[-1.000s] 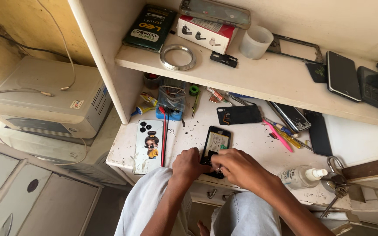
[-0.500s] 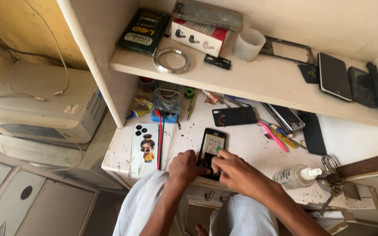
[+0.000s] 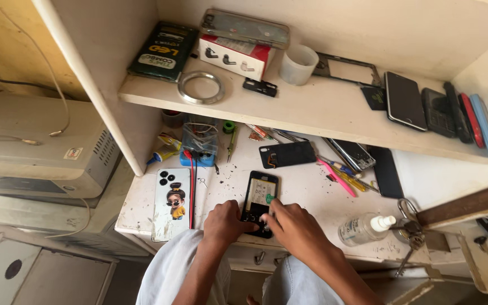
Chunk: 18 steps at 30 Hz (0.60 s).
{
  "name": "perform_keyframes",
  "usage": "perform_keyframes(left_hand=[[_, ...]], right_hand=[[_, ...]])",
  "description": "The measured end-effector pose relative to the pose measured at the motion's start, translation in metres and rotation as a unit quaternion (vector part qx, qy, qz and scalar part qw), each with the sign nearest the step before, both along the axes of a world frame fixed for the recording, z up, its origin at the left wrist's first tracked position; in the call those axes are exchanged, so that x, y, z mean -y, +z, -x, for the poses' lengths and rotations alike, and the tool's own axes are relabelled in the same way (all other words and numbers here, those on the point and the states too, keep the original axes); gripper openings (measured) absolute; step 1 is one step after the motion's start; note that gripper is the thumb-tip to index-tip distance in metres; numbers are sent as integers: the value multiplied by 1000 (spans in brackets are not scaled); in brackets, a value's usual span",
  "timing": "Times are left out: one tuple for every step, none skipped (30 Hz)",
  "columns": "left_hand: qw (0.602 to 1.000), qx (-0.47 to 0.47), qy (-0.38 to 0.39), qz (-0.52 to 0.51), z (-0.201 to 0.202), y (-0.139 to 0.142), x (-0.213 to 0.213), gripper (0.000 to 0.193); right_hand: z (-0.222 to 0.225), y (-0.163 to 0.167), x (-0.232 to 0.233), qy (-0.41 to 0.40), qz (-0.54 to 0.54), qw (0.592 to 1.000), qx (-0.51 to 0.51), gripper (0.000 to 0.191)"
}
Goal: The person sits at a repair bench and disassembles a smartphone by hand, prying off the back cover, removing the frame, unscrewing internal components with a screwdriver, and lifting out the battery, setting parts on the cluttered workbench.
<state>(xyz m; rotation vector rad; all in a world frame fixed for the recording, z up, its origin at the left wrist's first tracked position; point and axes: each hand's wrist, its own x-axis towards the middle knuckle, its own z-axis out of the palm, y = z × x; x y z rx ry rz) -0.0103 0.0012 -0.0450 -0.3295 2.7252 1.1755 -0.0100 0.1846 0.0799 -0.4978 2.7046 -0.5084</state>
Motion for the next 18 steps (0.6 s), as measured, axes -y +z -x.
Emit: perform_keyframes(left_hand=[[1000, 10, -2, 3, 0, 0, -1, 60], [1000, 18, -2, 5, 1, 0, -1, 59], [1000, 26, -1, 8, 2, 0, -1, 58], [1000, 27, 0, 6, 3, 0, -2, 58], [1000, 29, 2, 4, 3, 0, -2, 58], [999, 32, 4, 1, 3, 1, -2, 58], [1000, 20, 3, 5, 3, 1, -2, 57], [1000, 9, 2, 9, 3, 1, -2, 55], [1000, -1, 0, 12, 2, 1, -2, 54], [1000, 9, 1, 10, 1, 2, -2, 55], [1000, 19, 0, 8, 1, 2, -2, 56], [1000, 28, 0, 6, 2, 3, -2, 57], [1000, 27, -1, 3, 3, 4, -2, 56], [1000, 26, -2, 0, 3, 5, -2, 55], [1000, 28, -3, -4, 2, 6, -2, 54], [1000, 31, -3, -4, 0, 7, -2, 54], [999, 32, -3, -5, 1, 8, -2, 55], [999, 33, -3, -5, 2, 10, -1, 55]], right_hand=[[1, -1, 0, 13, 30, 999, -7, 16], [1, -1, -1, 27, 61, 998, -16, 10], [1, 0, -3, 62, 107, 992, -18, 9], [1, 1, -4, 98, 152, 983, -20, 15], [0, 3, -5, 134, 198, 971, -21, 23], [-2, 6, -5, 121, 171, 978, -18, 22], [-2, 9, -4, 108, 144, 984, -17, 25], [-3, 12, -2, 94, 116, 989, -16, 30], [-3, 15, 0, 62, 65, 996, 8, 22], [-4, 18, 3, 30, 14, 999, 33, 16], [-5, 20, 4, -3, -39, 998, 57, 14], [-7, 23, 2, 34, 1, 998, 55, 7], [-8, 25, 0, 72, 41, 995, 51, 15], [-8, 26, -1, 111, 81, 989, 49, 26], [-8, 25, -1, 106, 78, 990, 48, 23], [-9, 25, -1, 100, 75, 991, 47, 21], [-8, 23, -2, 93, 72, 992, 43, 20], [-6, 22, 0, 71, 58, 995, 36, 13]])
